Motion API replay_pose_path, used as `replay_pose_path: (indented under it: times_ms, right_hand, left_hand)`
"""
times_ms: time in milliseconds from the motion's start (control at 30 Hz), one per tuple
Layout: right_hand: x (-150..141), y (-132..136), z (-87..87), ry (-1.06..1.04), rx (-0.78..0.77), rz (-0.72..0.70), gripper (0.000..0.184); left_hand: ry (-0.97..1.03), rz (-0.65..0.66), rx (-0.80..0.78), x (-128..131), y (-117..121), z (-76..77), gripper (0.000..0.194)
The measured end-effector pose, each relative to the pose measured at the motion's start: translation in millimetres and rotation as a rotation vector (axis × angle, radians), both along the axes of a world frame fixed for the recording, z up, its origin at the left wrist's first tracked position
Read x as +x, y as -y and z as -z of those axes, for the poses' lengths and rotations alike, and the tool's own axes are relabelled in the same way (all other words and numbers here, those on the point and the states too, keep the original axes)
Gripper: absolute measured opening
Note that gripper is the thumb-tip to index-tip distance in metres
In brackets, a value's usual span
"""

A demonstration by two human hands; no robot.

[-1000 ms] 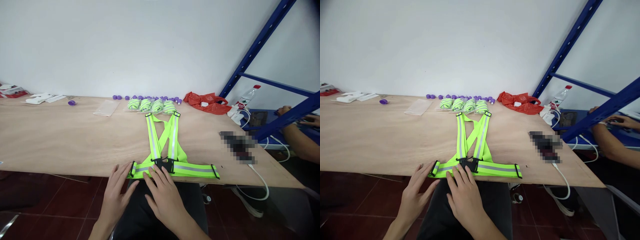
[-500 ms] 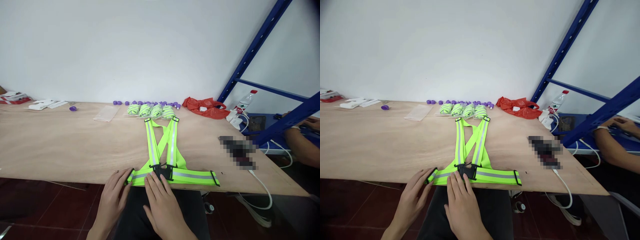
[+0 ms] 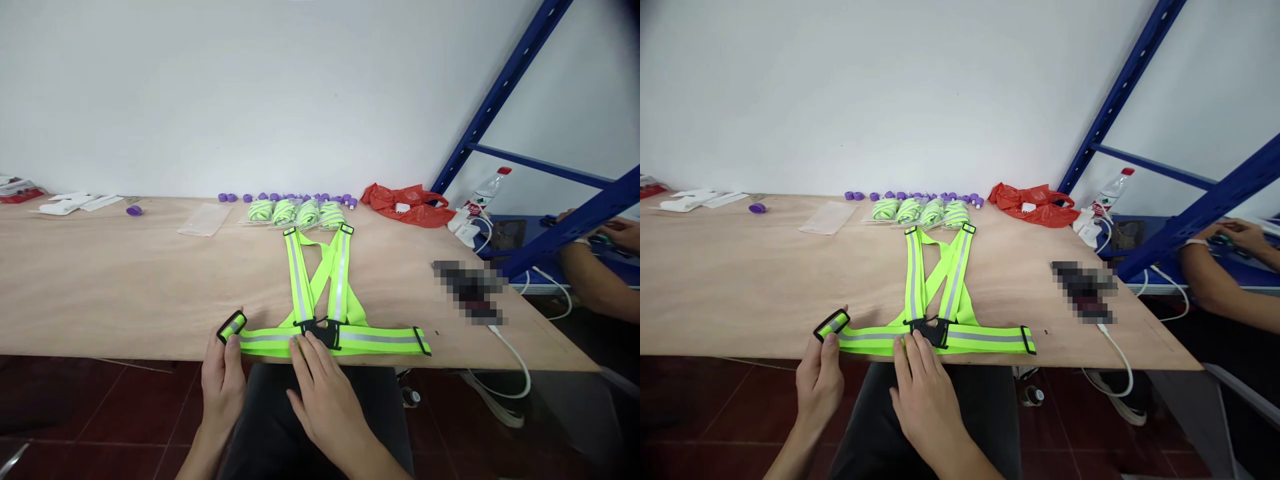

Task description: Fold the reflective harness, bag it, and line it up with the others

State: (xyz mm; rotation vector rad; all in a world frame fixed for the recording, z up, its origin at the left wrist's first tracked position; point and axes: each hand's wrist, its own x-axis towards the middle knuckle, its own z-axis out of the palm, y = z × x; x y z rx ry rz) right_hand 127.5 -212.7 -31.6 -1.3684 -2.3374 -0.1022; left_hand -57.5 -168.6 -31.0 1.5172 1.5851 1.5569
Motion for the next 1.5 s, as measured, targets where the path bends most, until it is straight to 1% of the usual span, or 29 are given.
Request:
replay_pose_path:
  times_ms: [67,133,167,200,233,267,300,400,433,500,567,667,767,833,933,1000,1033,1100,1133,1167,1200,1267,1300,1333,1400,1467,1500]
  right_hand:
    - [0,0,2.9,-0.023,0.002,0.005,0.056]
    - [-1,-1,4.8,-0.030,-0.003,0.007,0.054]
    - [-1,-1,5.2,-0.036,-0.008,0.009,0.052]
    - [-1,-2,5.5,-0.045,-0.014,0.010,0.052]
    - [-2,-3,5.7,-0.057,-0.018,0.009,0.051]
    - [-2,-3,6.1,-0.072,-0.015,0.006,0.050]
    - [-2,-4,7.0,-0.088,-0.001,0.000,0.049]
    - [-4,-2,12.3,-0.152,0.062,-0.016,0.041]
    - [-4,0,14.5,-0.177,0.072,-0.014,0.037]
    - [-4,4,18.0,-0.220,0.056,-0.005,0.029]
    - [-4,7,19.4,-0.247,0.022,0.007,0.025]
    - [-1,9,18.1,-0.273,-0.023,0.011,0.027]
    - [2,5,15.0,-0.323,-0.061,-0.029,0.031]
    - [5,3,11.0,-0.369,-0.057,-0.078,0.032]
    - [19,5,-2.4,-0.474,-0.003,-0.184,0.031]
    - [42,11,-16.2,-0.559,0.058,-0.243,0.034]
    - [59,14,-23.6,-0.582,0.089,-0.235,0.036]
    - [101,17,-36.6,-0.526,0.147,-0.133,0.042]
    - [125,16,-41.0,-0.480,0.168,-0.032,0.040]
    - [148,13,-43.5,-0.443,0.127,0.071,0.038]
    - [170,9,-44.0,-0.418,0.031,0.151,0.042]
    - [205,-3,-40.5,-0.381,-0.200,0.253,0.066]
    - [217,-9,-37.6,-0.369,-0.306,0.263,0.072]
    - [225,-15,-34.6,-0.354,-0.394,0.249,0.072]
    - [231,-23,-30.0,-0.337,-0.511,0.204,0.062]
    - [229,-26,-28.0,-0.347,-0.547,0.178,0.052]
    - [228,-25,-27.6,-0.360,-0.543,0.177,0.050]
  left_hand:
    - [0.238,-0.059,-0.010,14,-3,0.9,0.050]
    - [0.458,-0.053,-0.009,31,-7,-1.6,0.058]
    - [0.523,-0.022,-0.005,39,-10,-4.5,0.060]
    - [0.547,0.019,0.001,46,-12,-8.7,0.059]
    - [0.525,0.070,0.008,54,-15,-13.7,0.056]
    - [0.454,0.135,0.025,62,-19,-19.4,0.052]
    - [0.340,0.218,0.050,69,-22,-25.2,0.047]
    - [-0.127,0.542,0.164,90,-33,-40.3,0.038]
    - [-0.285,0.647,0.188,96,-36,-43.5,0.037]
    - [-0.527,0.802,0.185,105,-43,-46.1,0.034]
    - [-0.658,0.895,0.142,109,-49,-44.5,0.031]
    - [-0.705,0.975,0.093,108,-56,-37.9,0.033]
    - [-0.682,0.991,0.063,102,-61,-31.9,0.036]
    - [-0.672,0.987,0.046,98,-64,-30.0,0.037]
    - [-0.711,0.979,0.071,92,-62,-30.0,0.036]
    - [-0.787,0.965,0.133,90,-58,-30.5,0.033]
    - [-0.841,0.953,0.171,89,-56,-30.6,0.032]
    - [-0.952,0.915,0.249,89,-51,-30.3,0.031]
    - [-1.000,0.895,0.290,90,-48,-29.8,0.031]
    - [-1.038,0.877,0.337,90,-47,-28.9,0.031]
    - [-1.066,0.862,0.387,91,-46,-27.8,0.030]
    - [-1.095,0.835,0.489,92,-46,-24.8,0.029]
    - [-1.096,0.818,0.538,92,-47,-23.2,0.028]
    - [-1.091,0.798,0.582,93,-48,-21.7,0.026]
    - [-1.077,0.757,0.661,94,-48,-19.1,0.023]
    - [-1.077,0.708,0.717,95,-44,-17.5,0.020]
    - [-1.088,0.675,0.725,96,-39,-17.0,0.019]
